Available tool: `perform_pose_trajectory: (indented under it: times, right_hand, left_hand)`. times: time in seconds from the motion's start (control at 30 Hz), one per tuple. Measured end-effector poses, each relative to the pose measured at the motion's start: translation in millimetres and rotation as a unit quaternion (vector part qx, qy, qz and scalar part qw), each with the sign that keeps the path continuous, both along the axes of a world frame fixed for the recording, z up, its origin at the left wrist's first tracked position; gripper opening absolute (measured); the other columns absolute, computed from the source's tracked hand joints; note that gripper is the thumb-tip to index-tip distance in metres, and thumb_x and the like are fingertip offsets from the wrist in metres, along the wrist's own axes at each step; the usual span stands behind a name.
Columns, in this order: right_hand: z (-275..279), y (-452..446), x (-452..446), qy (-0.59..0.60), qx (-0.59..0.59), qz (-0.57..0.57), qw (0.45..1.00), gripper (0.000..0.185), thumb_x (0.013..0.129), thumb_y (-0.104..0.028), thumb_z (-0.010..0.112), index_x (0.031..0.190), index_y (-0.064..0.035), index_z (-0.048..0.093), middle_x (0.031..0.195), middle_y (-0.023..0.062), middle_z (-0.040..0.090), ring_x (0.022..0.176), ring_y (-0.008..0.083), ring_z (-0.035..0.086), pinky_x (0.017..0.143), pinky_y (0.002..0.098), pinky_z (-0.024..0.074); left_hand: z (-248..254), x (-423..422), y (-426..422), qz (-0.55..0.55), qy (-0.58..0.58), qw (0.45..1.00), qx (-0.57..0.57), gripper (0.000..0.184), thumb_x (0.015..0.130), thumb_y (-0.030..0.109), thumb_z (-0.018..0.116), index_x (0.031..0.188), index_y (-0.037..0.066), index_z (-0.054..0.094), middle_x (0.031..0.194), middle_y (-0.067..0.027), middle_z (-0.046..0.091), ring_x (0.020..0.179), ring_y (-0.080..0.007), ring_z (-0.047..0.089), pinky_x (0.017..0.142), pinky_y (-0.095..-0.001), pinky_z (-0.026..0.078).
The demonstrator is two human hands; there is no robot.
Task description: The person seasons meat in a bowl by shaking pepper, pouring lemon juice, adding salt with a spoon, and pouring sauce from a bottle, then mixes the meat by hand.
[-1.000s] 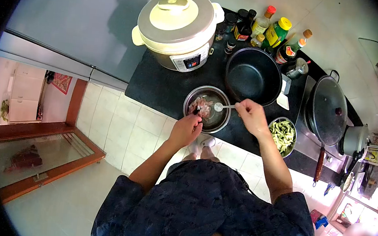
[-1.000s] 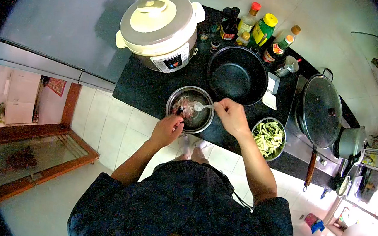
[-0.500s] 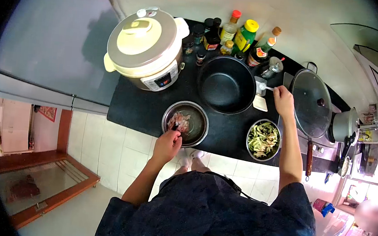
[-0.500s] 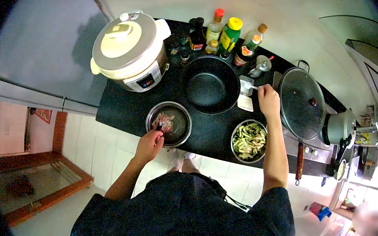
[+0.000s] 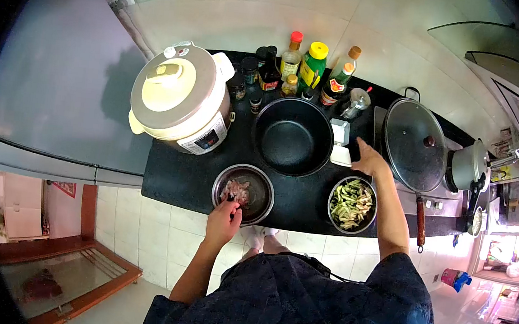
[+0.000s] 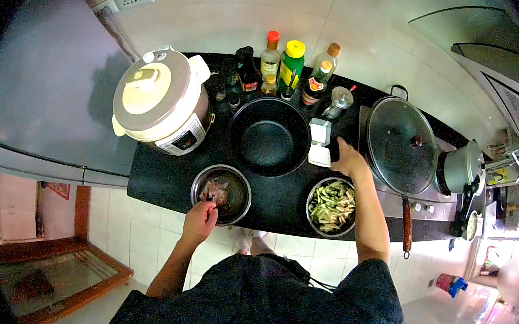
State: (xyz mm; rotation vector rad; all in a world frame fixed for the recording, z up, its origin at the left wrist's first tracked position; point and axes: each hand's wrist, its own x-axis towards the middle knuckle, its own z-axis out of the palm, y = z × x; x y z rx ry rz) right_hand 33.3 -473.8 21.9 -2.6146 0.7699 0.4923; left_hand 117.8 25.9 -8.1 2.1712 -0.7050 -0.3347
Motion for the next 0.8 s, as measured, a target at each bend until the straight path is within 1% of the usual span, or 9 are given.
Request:
perform_pose_trajectory:
  times: [0.2, 0.23, 0.43, 0.47, 0.57, 0.6, 0.7, 0.73, 0.8]
  right_hand:
    - [26, 2, 13, -0.084, 0.055, -0.066, 0.993, 0.098, 0.074, -0.035, 0.085, 0.152, 0.0008, 0.040, 0.134, 0.0245, 0.063, 0.125, 0.0357, 0.062, 0.105, 0.0405, 0.0483]
    - [15, -6, 13, -0.153, 0.036, -0.072, 0.985, 0.082, 0.081, -0.037, 0.078, 0.146, 0.0030, 0.048, 0.121, 0.0255, 0.069, 0.114, 0.0379, 0.067, 0.099, 0.0432, 0.0523]
    - [23, -22, 42, -0.145, 0.003, -0.042, 0.988, 0.050, 0.088, -0.017, 0.062, 0.135, -0.0022, 0.058, 0.118, 0.0241, 0.070, 0.111, 0.0368, 0.068, 0.096, 0.0453, 0.0534]
    - [26, -23, 44, -0.065, -0.011, -0.040, 0.997, 0.048, 0.086, -0.013, 0.060, 0.133, -0.0037, 0.059, 0.122, 0.0232, 0.069, 0.116, 0.0361, 0.066, 0.099, 0.0454, 0.0519]
    - [34, -13, 41, 0.009, -0.068, -0.023, 0.997, 0.053, 0.087, -0.017, 0.061, 0.138, -0.0058, 0.057, 0.123, 0.0214, 0.070, 0.116, 0.0372, 0.066, 0.101, 0.0429, 0.0512]
    - [30, -12, 39, 0.039, -0.064, -0.039, 0.996, 0.062, 0.088, -0.030, 0.065, 0.143, -0.0029, 0.053, 0.128, 0.0215, 0.068, 0.122, 0.0376, 0.063, 0.105, 0.0418, 0.0486]
    - [18, -5, 27, 0.039, -0.041, -0.026, 0.998, 0.082, 0.086, -0.045, 0.071, 0.147, 0.0031, 0.046, 0.117, 0.0219, 0.072, 0.108, 0.0349, 0.070, 0.095, 0.0409, 0.0538]
    - [46, 8, 32, 0.082, 0.083, -0.078, 0.990, 0.093, 0.084, -0.050, 0.074, 0.149, 0.0067, 0.041, 0.096, 0.0195, 0.075, 0.082, 0.0270, 0.074, 0.073, 0.0365, 0.0580]
    - [53, 12, 26, 0.020, 0.127, -0.138, 0.982, 0.088, 0.085, -0.052, 0.072, 0.143, 0.0093, 0.045, 0.094, 0.0191, 0.074, 0.073, 0.0283, 0.072, 0.072, 0.0375, 0.0573]
  left_hand:
    - [-2, 1, -5, -0.001, 0.000, 1.000, 0.005, 0.016, 0.091, 0.015, 0.067, 0.102, 0.003, 0.066, 0.084, -0.0134, 0.064, 0.075, -0.0320, 0.065, 0.067, -0.0429, 0.052]
    - [-2, 2, -7, -0.004, 0.001, 1.000, 0.006, 0.016, 0.091, 0.015, 0.067, 0.102, 0.003, 0.066, 0.084, -0.0134, 0.064, 0.075, -0.0320, 0.065, 0.067, -0.0430, 0.051]
    - [-1, 6, -12, -0.012, -0.010, 1.000, 0.006, 0.015, 0.092, 0.014, 0.067, 0.101, 0.003, 0.065, 0.084, -0.0137, 0.064, 0.077, -0.0329, 0.064, 0.068, -0.0437, 0.051]
    - [1, 7, -12, -0.010, -0.010, 1.000, 0.005, 0.014, 0.092, 0.014, 0.066, 0.101, 0.003, 0.065, 0.084, -0.0138, 0.064, 0.077, -0.0332, 0.064, 0.068, -0.0439, 0.051]
    - [5, 6, -11, 0.007, 0.004, 1.000, 0.008, 0.014, 0.092, 0.014, 0.066, 0.101, 0.003, 0.066, 0.084, -0.0139, 0.064, 0.077, -0.0334, 0.064, 0.069, -0.0438, 0.051]
    - [5, 5, -10, 0.016, 0.011, 1.000, 0.010, 0.014, 0.092, 0.014, 0.065, 0.101, 0.003, 0.066, 0.084, -0.0139, 0.064, 0.077, -0.0334, 0.064, 0.069, -0.0436, 0.051]
    - [-4, 5, -5, 0.022, 0.011, 0.999, 0.022, 0.014, 0.092, 0.014, 0.065, 0.101, 0.003, 0.066, 0.083, -0.0136, 0.064, 0.076, -0.0323, 0.064, 0.068, -0.0422, 0.051]
    - [-4, 4, -5, 0.026, 0.009, 0.999, 0.021, 0.014, 0.092, 0.015, 0.065, 0.101, 0.003, 0.066, 0.083, -0.0136, 0.064, 0.076, -0.0322, 0.064, 0.068, -0.0421, 0.051]
    - [-4, 3, -7, 0.034, 0.006, 0.999, 0.020, 0.014, 0.092, 0.015, 0.066, 0.101, 0.003, 0.066, 0.083, -0.0137, 0.064, 0.076, -0.0321, 0.064, 0.068, -0.0419, 0.052]
